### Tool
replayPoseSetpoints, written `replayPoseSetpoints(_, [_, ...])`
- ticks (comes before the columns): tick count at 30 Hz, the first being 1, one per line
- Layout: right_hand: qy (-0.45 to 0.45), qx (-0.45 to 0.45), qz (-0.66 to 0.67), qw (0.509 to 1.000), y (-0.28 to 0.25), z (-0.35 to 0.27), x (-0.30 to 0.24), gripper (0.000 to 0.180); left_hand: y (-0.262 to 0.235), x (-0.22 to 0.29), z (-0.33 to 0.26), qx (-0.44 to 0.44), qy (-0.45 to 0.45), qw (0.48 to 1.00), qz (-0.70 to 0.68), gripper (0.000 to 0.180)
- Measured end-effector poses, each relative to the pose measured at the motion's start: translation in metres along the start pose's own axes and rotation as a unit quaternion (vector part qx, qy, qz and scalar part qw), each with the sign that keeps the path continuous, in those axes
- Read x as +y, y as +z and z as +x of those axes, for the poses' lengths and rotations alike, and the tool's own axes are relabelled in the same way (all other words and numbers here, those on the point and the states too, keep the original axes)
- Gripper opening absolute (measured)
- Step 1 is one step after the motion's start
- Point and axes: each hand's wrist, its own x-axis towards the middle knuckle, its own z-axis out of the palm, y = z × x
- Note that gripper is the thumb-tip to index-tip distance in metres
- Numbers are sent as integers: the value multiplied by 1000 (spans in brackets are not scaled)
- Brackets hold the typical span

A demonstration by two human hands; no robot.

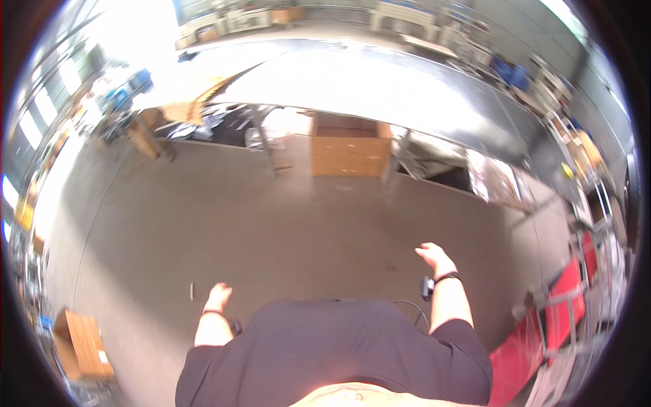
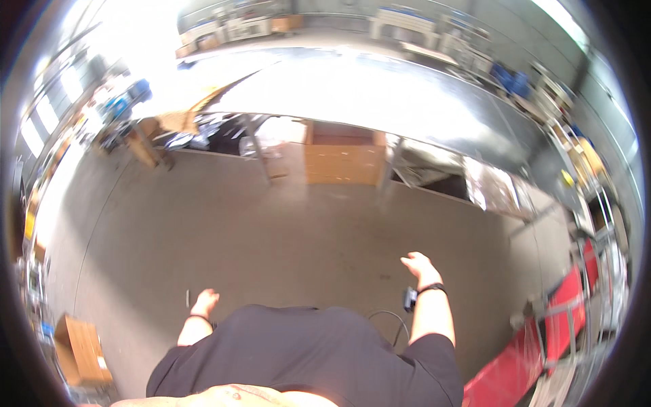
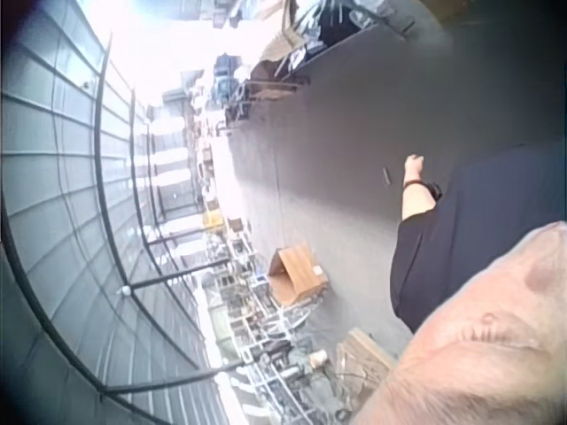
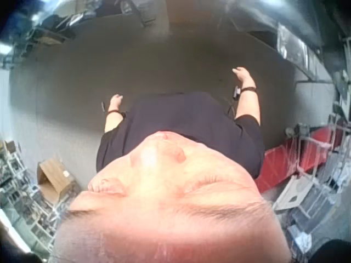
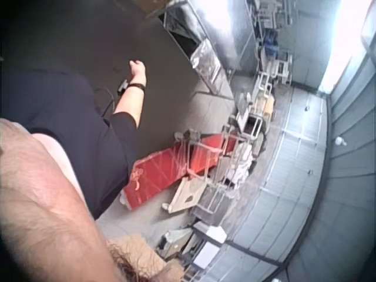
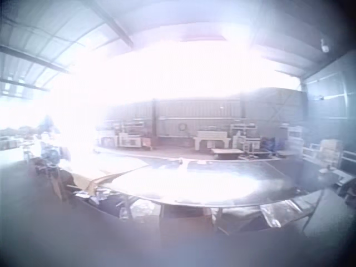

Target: Organizing and checking foam products on a work table in a factory environment.

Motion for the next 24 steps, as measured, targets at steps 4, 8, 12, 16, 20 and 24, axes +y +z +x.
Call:
replayPoseSetpoints(4, [-7, 69, 42, 997, -23, 80, -53, 61, -59, 107, 100, 24, 39, 993, -105, 51])
replayPoseSetpoints(8, [-52, 83, 78, 992, -24, 176, -117, 57, -72, 145, 148, 40, 37, 983, -175, 47])
replayPoseSetpoints(12, [-155, 91, 92, 979, -15, 277, -222, 53, -56, 117, 145, 15, -77, 997, -28, 45])
replayPoseSetpoints(16, [-279, 200, -28, 939, -12, 353, -331, 52, -56, 69, 117, -110, -283, 952, 46, 27])
replayPoseSetpoints(20, [-288, 314, -118, 897, -8, 413, -427, 53, -93, 23, 134, -157, -301, 940, -20, 35])
replayPoseSetpoints(24, [-103, 315, -176, 927, -20, 454, -486, 63, -168, 12, 252, -90, -355, 930, -23, 33])
